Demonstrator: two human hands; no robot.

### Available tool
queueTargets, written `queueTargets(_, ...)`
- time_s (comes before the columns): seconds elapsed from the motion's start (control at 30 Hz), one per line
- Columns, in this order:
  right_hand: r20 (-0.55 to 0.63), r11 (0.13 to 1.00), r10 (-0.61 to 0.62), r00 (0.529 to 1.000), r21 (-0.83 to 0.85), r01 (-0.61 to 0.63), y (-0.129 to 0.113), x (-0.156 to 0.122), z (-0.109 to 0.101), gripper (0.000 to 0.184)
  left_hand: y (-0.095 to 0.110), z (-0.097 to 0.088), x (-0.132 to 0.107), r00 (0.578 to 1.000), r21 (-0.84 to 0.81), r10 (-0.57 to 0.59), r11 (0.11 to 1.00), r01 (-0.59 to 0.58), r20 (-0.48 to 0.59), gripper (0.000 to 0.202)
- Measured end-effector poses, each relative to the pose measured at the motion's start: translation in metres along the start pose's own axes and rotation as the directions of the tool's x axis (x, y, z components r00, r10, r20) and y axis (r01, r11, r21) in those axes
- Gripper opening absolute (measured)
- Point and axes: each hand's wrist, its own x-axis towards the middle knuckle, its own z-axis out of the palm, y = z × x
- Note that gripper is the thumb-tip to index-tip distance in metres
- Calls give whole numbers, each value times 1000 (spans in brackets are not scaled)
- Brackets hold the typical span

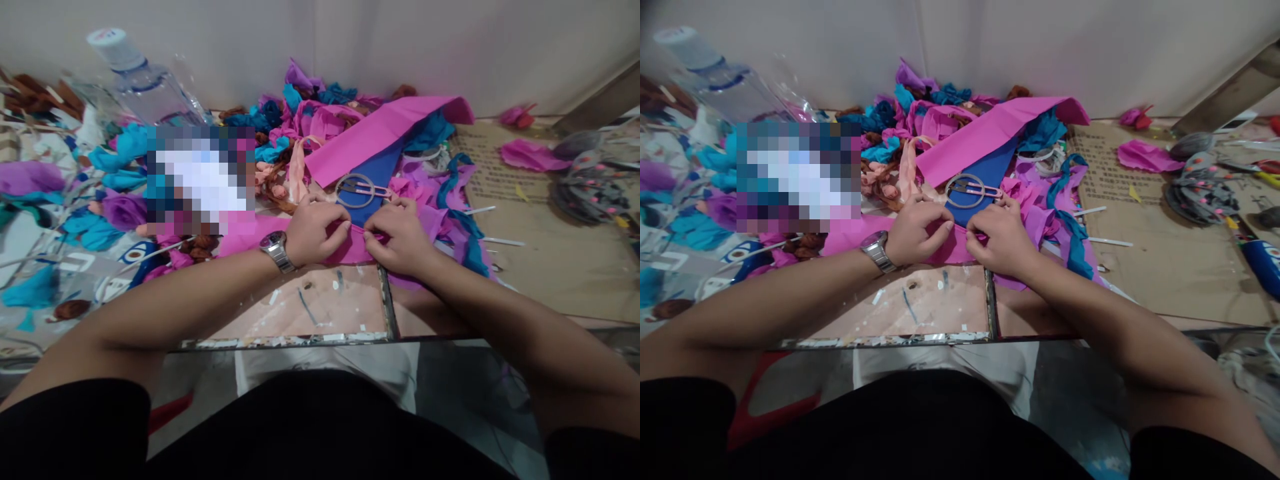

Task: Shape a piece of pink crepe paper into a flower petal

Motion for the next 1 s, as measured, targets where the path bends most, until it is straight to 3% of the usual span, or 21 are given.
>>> queueTargets(0.57, -55, 992, -7, 998, -129, -1, 0, 1, -5, 12, -4, 0, 2, 990, 27, -79, 996, 83, -120, 35)
queueTargets(0.67, -39, 994, -27, 999, -104, 23, -1, 1, -4, 13, -4, 0, 2, 997, -16, -28, 999, 27, -69, 44)
queueTargets(0.83, -16, 995, -72, 997, -70, 70, -2, 1, -2, 19, -2, -2, 1, 985, -48, 94, 995, -88, 144, 54)
queueTargets(0.9, -21, 995, -60, 998, -77, 58, -1, 1, -2, 18, -1, -1, 1, 985, -23, 88, 996, -86, 150, 54)
queueTargets(1.0, -33, 996, -49, 998, -76, 46, 0, 1, -2, 14, -1, 0, 1, 996, -6, 52, 999, -52, 77, 52)
